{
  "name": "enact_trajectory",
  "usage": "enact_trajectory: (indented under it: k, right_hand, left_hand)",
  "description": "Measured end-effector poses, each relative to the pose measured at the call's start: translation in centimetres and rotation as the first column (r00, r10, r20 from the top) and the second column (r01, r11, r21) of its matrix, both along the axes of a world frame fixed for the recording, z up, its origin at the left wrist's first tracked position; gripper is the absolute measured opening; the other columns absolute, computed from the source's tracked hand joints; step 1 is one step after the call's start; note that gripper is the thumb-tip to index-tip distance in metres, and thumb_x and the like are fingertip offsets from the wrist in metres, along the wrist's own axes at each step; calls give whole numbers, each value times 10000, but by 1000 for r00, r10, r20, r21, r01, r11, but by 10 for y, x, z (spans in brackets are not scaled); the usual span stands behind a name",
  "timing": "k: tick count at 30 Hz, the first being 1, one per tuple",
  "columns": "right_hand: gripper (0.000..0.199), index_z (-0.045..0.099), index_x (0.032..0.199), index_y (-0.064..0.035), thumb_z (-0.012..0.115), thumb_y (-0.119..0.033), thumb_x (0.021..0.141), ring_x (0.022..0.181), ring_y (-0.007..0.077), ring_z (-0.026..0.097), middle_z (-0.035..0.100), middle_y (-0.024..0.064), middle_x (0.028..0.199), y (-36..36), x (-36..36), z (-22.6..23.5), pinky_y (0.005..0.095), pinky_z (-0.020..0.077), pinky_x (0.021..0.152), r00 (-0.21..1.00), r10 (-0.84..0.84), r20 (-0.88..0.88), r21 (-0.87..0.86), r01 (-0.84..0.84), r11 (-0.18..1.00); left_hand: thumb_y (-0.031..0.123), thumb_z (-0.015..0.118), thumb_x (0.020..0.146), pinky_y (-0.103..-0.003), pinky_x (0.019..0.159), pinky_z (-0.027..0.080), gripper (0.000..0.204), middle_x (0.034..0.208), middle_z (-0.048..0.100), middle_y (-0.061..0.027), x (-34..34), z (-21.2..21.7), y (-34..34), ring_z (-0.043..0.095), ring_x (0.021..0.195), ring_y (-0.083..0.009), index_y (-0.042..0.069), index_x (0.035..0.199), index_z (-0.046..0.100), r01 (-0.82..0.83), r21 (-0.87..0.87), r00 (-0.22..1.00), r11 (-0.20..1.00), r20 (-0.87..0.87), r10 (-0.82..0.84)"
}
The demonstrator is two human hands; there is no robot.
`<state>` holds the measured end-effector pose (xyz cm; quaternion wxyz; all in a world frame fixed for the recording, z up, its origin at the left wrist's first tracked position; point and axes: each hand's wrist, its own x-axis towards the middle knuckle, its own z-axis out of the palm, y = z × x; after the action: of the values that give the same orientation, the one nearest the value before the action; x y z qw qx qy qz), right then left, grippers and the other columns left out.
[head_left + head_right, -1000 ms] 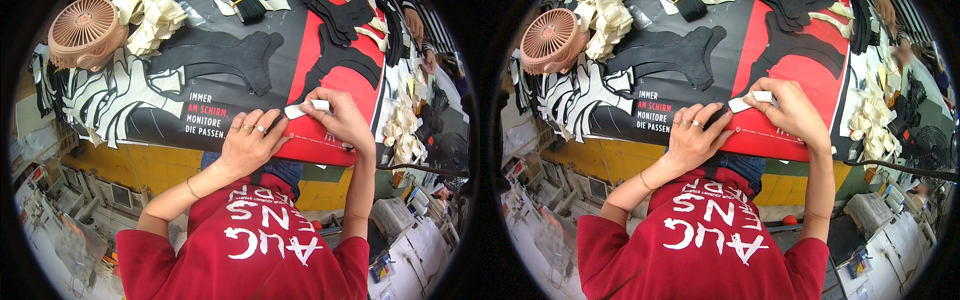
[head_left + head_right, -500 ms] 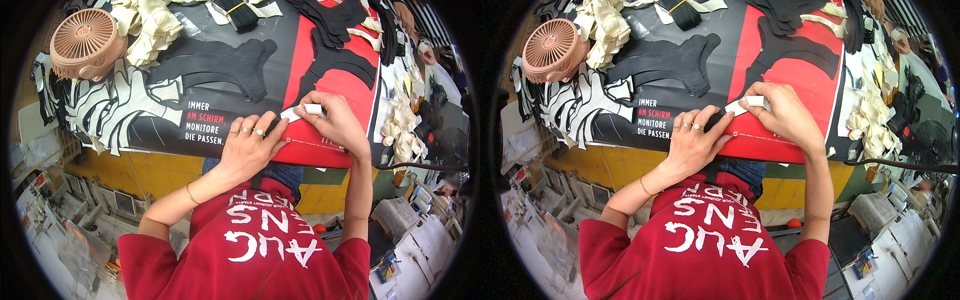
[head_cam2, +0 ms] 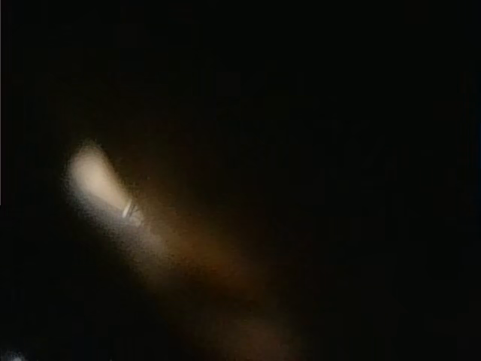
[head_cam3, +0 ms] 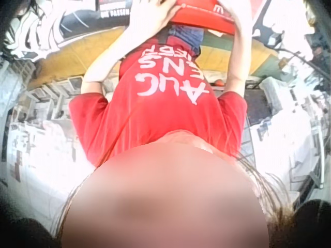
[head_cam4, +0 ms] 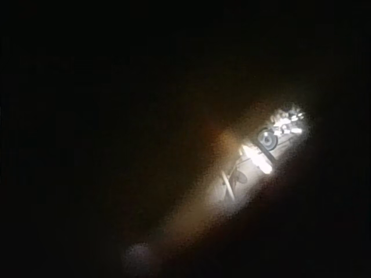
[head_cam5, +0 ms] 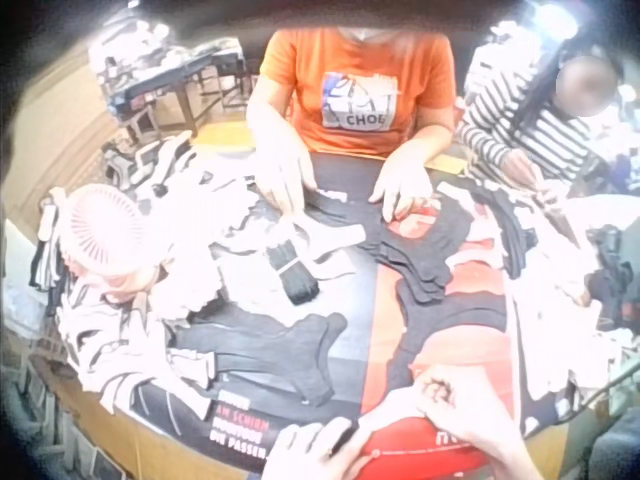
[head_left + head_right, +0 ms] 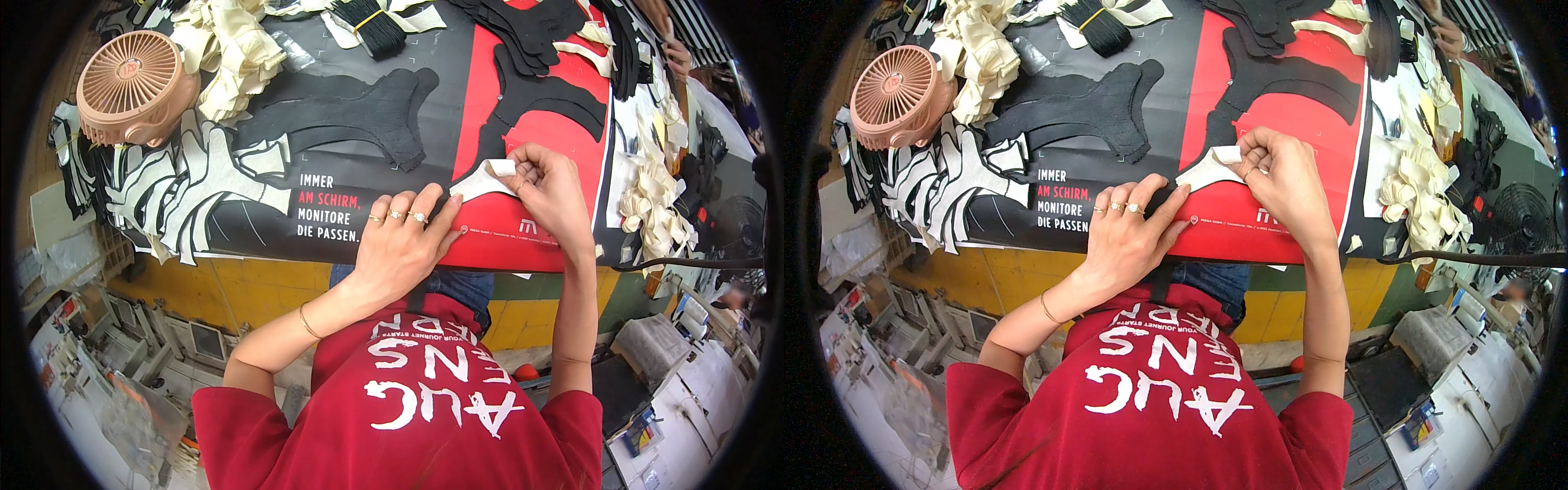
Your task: The person assembles gloves by hand, attaching white fabric pieces to black glove shells on a table. They repeatedly pick up a white piece, align it with a black shell, and press them together, then place the assembled glove aside.
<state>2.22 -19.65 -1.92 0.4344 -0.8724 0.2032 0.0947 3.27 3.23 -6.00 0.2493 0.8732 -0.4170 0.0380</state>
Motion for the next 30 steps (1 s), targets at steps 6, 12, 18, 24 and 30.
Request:
enact_trajectory:
  k: [6,12,18,24,30]
  right_hand:
    - [189,629,831,45,773,-75,850,590,25,367,446,-55,622,3,1,-4,235,319,509,1000,-27,9,-1,27,1000]
    - [223,613,796,39,793,-87,834,576,29,361,438,-51,612,6,3,-3,233,316,502,999,-29,14,-50,30,998]
    - [259,596,780,23,819,-106,808,550,37,408,471,-26,578,6,8,-1,251,349,492,999,-26,-33,-66,23,998]
    - [403,586,954,-19,869,-217,745,569,187,639,630,79,597,-1,11,-4,350,477,590,998,-34,-59,-140,26,990]
    - [535,524,1004,-39,896,-289,713,591,226,655,617,77,584,0,10,-7,383,480,601,999,-36,-17,-165,33,986]
  left_hand:
    - [270,778,795,-391,859,408,439,1193,524,-48,0,2,0,535,990,-237,150,1206,685,10,11,1000,1000,-8,-10]
    - [292,758,821,-389,873,416,427,1202,530,-58,3,6,0,529,1008,-230,115,1201,673,30,32,1000,999,-6,-30]
    - [283,763,815,-415,909,389,322,1152,560,-70,11,19,-10,541,1047,-257,124,1086,695,39,-54,994,998,-102,-45]
    - [166,713,838,-422,921,384,195,1094,589,-33,32,10,-44,547,1056,-245,120,1027,692,75,-110,997,991,-20,-77]
    - [57,641,773,-419,918,395,351,1172,568,-102,50,3,-53,538,1072,-268,109,1118,684,75,-119,997,990,25,-72]
